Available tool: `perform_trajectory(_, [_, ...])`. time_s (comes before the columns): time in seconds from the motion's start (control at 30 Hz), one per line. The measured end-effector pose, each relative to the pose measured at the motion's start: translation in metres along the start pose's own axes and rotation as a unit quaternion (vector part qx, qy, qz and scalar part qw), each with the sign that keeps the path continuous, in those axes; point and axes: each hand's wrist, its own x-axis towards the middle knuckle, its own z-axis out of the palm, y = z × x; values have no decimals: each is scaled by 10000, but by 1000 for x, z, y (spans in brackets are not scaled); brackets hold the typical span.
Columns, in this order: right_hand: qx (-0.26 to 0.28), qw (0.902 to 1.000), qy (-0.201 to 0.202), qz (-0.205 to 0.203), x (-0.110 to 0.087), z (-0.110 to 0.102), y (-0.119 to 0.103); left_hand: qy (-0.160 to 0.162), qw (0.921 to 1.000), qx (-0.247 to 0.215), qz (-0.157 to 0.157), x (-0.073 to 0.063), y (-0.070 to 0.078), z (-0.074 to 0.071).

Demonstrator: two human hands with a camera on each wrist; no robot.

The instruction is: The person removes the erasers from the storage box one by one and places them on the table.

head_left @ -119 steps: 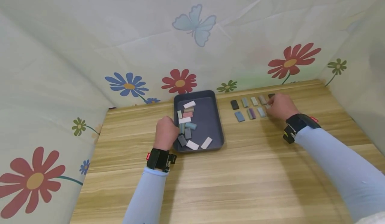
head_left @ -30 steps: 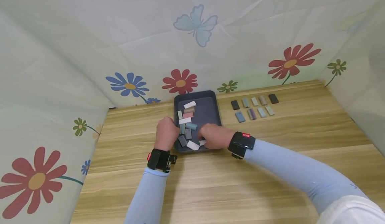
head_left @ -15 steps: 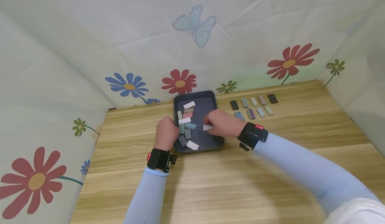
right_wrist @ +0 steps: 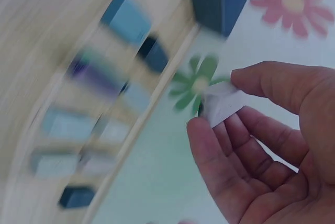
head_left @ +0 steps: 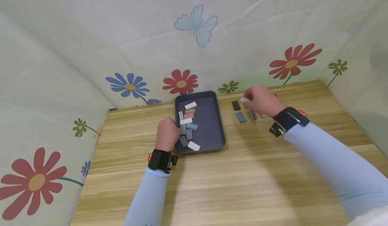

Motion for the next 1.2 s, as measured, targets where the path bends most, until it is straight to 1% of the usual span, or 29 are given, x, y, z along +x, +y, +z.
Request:
perform_trajectory(0.2, [220, 9973, 229, 655, -7, -16, 43, -25, 10000, -30, -56, 0, 0, 0])
perform_trajectory(0.27, [195, 9957, 315, 844, -10, -19, 55, -33, 10000, -50, -77, 0, 0, 0])
perform_trajectory(0.4, [117, 9923, 465, 1146, -16, -18, 77, -63, 9999, -81, -103, 0, -1, 0])
perform_trajectory(0.57, [-13, 9882, 670, 1380, -21, -12, 100, -76, 9999, -39, -68, 1, 0, 0])
perform_trajectory(0.73, [-74, 9845, 711, 1602, -25, -7, 112, -75, 10000, 15, -63, 0, 0, -1])
perform_trajectory(0.87, [-76, 9832, 622, 1716, -26, -4, 117, -64, 10000, 35, -61, 0, 1, -1])
perform_trajectory(1.03, [-112, 9827, 570, 1758, -25, -2, 120, -105, 9999, -22, -123, 1, 1, -1])
perform_trajectory(1.2, [-184, 9833, 596, 1709, -25, 0, 120, -70, 9999, 29, -92, 1, 1, -1])
